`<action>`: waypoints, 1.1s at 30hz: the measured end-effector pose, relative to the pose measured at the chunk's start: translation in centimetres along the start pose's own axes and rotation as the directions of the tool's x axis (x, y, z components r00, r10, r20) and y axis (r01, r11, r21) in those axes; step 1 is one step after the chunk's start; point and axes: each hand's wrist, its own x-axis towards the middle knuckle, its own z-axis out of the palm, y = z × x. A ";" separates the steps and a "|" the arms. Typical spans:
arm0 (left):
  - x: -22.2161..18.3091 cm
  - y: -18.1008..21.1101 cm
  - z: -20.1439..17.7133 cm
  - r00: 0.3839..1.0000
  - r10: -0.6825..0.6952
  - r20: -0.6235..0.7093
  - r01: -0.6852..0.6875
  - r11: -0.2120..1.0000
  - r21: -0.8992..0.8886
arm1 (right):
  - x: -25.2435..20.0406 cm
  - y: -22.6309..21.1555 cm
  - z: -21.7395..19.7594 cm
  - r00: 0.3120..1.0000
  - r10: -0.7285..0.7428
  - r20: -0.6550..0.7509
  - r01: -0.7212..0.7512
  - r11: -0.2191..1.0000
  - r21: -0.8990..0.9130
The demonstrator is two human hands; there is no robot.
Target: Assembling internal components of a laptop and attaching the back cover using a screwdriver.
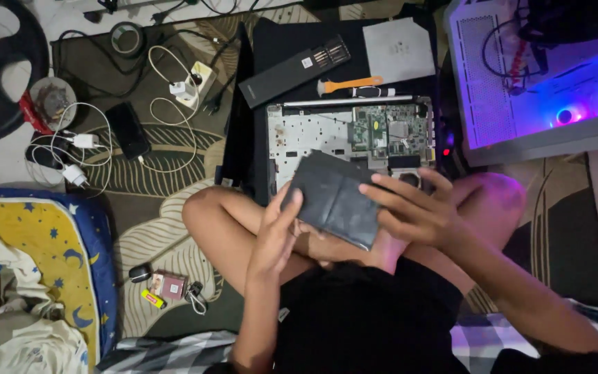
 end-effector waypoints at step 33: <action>-4.6 -6.3 -4.5 0.910 -0.233 0.342 0.407 0.660 -0.632 | 1.9 12.9 16.8 0.702 0.540 0.464 -0.594 0.804 -0.038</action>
